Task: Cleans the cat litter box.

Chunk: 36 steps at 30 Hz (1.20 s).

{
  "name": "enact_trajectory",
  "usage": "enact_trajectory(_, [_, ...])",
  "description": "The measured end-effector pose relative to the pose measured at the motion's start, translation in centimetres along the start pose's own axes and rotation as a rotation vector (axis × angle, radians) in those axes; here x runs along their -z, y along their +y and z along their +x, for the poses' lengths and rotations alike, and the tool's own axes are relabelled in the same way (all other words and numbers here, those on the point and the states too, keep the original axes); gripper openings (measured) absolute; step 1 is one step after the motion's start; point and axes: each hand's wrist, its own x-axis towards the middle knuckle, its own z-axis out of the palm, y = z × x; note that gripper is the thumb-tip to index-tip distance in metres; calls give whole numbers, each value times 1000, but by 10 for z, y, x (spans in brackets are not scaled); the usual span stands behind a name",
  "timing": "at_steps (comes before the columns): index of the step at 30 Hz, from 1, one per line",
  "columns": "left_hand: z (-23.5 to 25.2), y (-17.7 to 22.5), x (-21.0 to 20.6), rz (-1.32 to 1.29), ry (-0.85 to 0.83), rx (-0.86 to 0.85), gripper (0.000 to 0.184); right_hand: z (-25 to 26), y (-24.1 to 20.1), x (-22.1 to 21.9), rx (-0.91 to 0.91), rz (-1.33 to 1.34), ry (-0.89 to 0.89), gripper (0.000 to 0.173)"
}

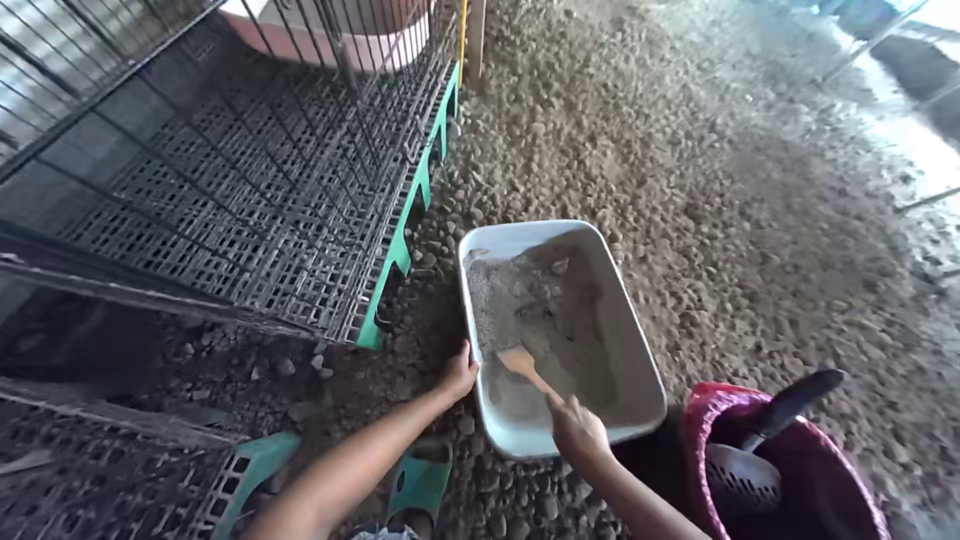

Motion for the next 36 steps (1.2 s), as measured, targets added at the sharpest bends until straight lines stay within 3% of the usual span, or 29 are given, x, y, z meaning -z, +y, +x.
enact_trajectory(2, [-5, 4, 1, 1, 12, -2, 69, 41, -30, 28, 21, 95, 89, 44])
enact_trajectory(4, [-5, -3, -2, -21, 9, 14, 88, 80, -47, 59, 54, 185, 164, 40])
enact_trajectory(6, [-3, -7, -4, 0, -8, 26, 105, 108, -37, 80, 121, 322, 225, 37])
enact_trajectory(8, [-3, -6, -3, 30, -37, 45, 109, 117, -11, 82, 222, 515, 237, 36])
enact_trajectory(14, [-3, -4, -1, 82, -101, 100, 111, 116, -8, 45, 236, 936, 45, 36])
enact_trajectory(20, [-2, 7, -2, 197, -131, 132, 112, 160, -16, 81, 272, 818, 61, 36])
enact_trajectory(26, [-4, 20, -2, 312, -136, 149, 111, 149, -74, 69, 179, 921, 260, 37])
enact_trajectory(31, [-19, 26, 2, 215, -55, 77, 103, 152, -102, 51, 1, 1239, 373, 35])
enact_trajectory(33, [-32, 31, -2, 117, -18, 110, 100, 153, -88, 48, -66, 1333, 483, 36])
enact_trajectory(36, [-42, 28, -7, 28, -10, 132, 93, 138, -24, 57, -79, 1229, 549, 36])
